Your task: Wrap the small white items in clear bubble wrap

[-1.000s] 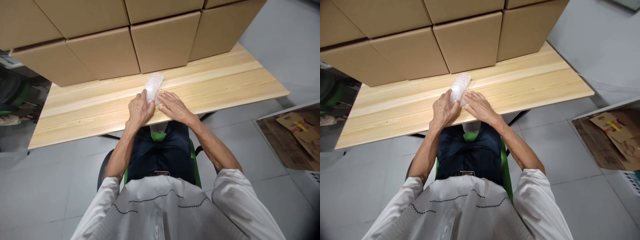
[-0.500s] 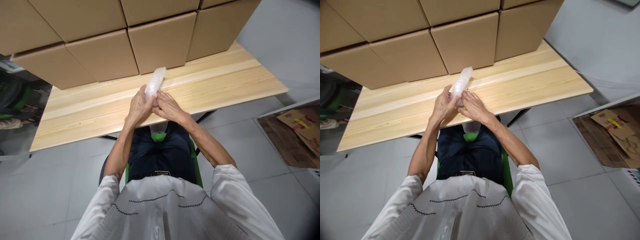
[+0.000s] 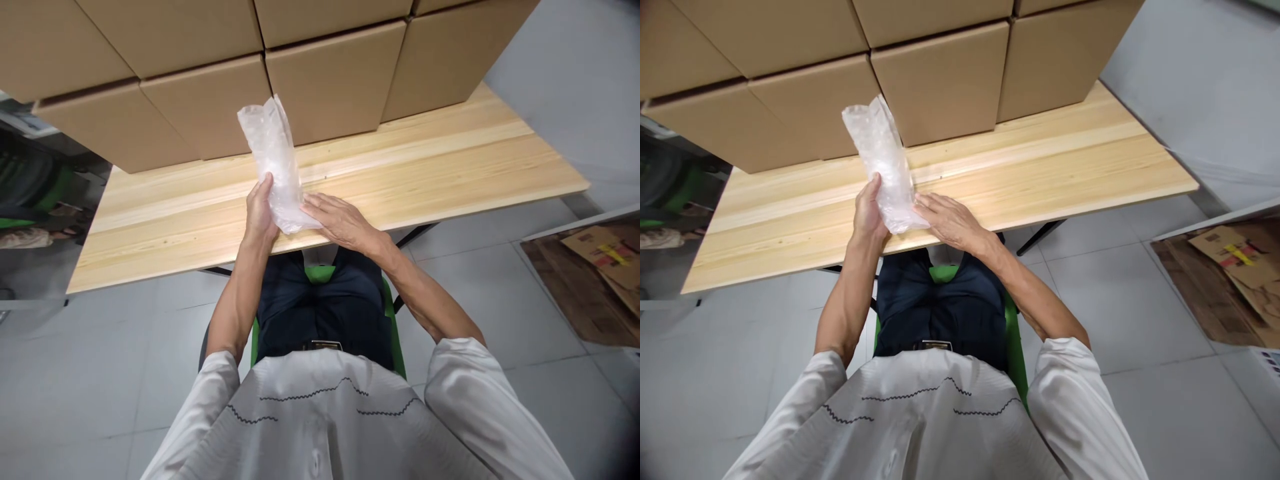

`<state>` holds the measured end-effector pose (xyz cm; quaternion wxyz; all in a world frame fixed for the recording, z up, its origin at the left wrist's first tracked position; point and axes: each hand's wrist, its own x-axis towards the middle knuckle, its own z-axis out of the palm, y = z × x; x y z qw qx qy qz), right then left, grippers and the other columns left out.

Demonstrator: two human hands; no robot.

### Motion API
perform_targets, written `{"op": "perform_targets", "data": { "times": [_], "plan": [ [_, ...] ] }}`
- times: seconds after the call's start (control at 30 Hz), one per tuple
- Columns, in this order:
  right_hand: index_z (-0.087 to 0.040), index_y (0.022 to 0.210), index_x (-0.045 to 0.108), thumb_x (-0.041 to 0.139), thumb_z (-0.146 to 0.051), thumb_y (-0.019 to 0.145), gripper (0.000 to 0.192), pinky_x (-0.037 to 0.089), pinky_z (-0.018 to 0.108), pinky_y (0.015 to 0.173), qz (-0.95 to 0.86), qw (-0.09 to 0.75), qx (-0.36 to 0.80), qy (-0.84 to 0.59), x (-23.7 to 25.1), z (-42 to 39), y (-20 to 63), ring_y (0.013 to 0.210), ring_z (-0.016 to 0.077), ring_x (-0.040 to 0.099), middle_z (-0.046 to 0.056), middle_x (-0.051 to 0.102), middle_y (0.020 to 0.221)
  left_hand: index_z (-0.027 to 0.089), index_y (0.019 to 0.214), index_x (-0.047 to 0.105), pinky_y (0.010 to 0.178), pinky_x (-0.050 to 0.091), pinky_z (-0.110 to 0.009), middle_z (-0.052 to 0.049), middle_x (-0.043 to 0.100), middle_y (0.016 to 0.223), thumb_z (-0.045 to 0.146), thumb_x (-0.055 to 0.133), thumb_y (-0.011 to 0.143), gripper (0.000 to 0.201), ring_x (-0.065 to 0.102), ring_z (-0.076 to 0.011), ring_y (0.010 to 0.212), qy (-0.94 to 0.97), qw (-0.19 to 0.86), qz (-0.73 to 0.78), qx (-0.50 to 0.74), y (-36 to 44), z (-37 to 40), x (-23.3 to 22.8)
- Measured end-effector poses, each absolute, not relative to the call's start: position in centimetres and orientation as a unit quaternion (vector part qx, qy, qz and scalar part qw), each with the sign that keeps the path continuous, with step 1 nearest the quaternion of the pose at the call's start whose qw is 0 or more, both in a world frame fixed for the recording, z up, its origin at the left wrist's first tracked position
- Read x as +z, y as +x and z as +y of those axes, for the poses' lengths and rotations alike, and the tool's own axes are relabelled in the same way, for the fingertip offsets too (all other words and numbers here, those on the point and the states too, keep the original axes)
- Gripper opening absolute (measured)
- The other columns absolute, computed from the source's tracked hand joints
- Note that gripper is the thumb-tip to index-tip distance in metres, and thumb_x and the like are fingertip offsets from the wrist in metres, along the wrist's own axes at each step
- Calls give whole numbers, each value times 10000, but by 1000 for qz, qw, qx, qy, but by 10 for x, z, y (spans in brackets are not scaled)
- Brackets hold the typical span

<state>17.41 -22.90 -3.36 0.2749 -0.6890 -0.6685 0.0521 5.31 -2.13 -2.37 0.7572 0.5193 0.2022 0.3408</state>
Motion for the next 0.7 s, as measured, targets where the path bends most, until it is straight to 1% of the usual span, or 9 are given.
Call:
{"op": "perform_targets", "data": {
  "times": [0.1, 0.2, 0.33, 0.43, 0.47, 0.53, 0.6, 0.63, 0.7],
  "plan": [
    [-262, 1765, 634, 591, -459, 1188, 611, 426, 617, 1456, -679, 307, 70, -663, -34, -233, 173, 1744, 355, 534, 138, 558, 1867, 182, 1223, 795, 1139, 689, -472, -148, 881, 1217, 757, 852, 950, 639, 830, -369, 1347, 515, 773, 210, 304, 48, -15, -28],
    [-250, 1742, 667, 540, -653, 1188, 696, 448, 628, 1438, -675, 357, 98, -638, -29, -240, 169, 1710, 365, 577, 153, 625, 1812, 180, 1147, 781, 1098, 702, -494, -152, 879, 1121, 734, 847, 951, 591, 852, -379, 1265, 510, 779, 227, 286, 47, -17, -30],
    [-269, 1713, 704, 438, -878, 1150, 871, 452, 636, 1431, -637, 424, 143, -628, -18, -249, 162, 1691, 376, 596, 141, 664, 1779, 184, 1073, 778, 968, 702, -404, -98, 872, 1024, 542, 952, 866, 448, 866, -299, 1036, 529, 765, 225, 292, 48, -28, -29],
    [-323, 1719, 701, 416, -931, 1130, 893, 431, 637, 1444, -600, 469, 179, -623, -12, -255, 158, 1698, 374, 589, 104, 651, 1798, 182, 1146, 774, 922, 678, -366, -93, 869, 1091, 451, 916, 853, 423, 841, -269, 1013, 587, 718, 237, 289, 51, -33, -30],
    [-324, 1717, 704, 420, -945, 1122, 905, 417, 630, 1454, -587, 483, 191, -621, -11, -257, 157, 1708, 374, 578, 99, 645, 1804, 183, 1224, 762, 948, 675, -374, -106, 868, 1160, 451, 897, 862, 470, 839, -276, 1062, 612, 696, 239, 289, 53, -34, -32],
    [-313, 1713, 710, 423, -967, 1108, 937, 385, 613, 1475, -564, 504, 210, -620, -10, -258, 156, 1734, 374, 546, 96, 635, 1813, 196, 1451, 689, 1069, 661, -415, -151, 836, 1367, 495, 869, 904, 649, 818, -308, 1252, 673, 641, 230, 289, 55, -32, -36],
    [-289, 1724, 699, 424, -968, 1108, 958, 367, 599, 1486, -555, 509, 219, -620, -10, -258, 156, 1749, 373, 526, 105, 617, 1827, 227, 1653, 558, 1199, 612, -459, -200, 729, 1603, 591, 863, 944, 853, 725, -343, 1483, 734, 572, 220, 293, 53, -29, -42],
    [-272, 1733, 689, 428, -964, 1110, 967, 367, 594, 1486, -559, 505, 215, -622, -9, -258, 155, 1752, 372, 521, 117, 606, 1835, 240, 1703, 514, 1234, 591, -473, -216, 670, 1679, 651, 872, 944, 935, 674, -357, 1554, 755, 539, 225, 300, 51, -27, -44],
    [-252, 1752, 665, 434, -945, 1122, 964, 358, 591, 1489, -585, 478, 192, -626, -8, -255, 152, 1767, 365, 500, 135, 576, 1856, 241, 1701, 535, 1225, 593, -489, -234, 630, 1703, 775, 896, 899, 1029, 655, -377, 1557, 770, 494, 248, 320, 42, -24, -44]
  ]
}}
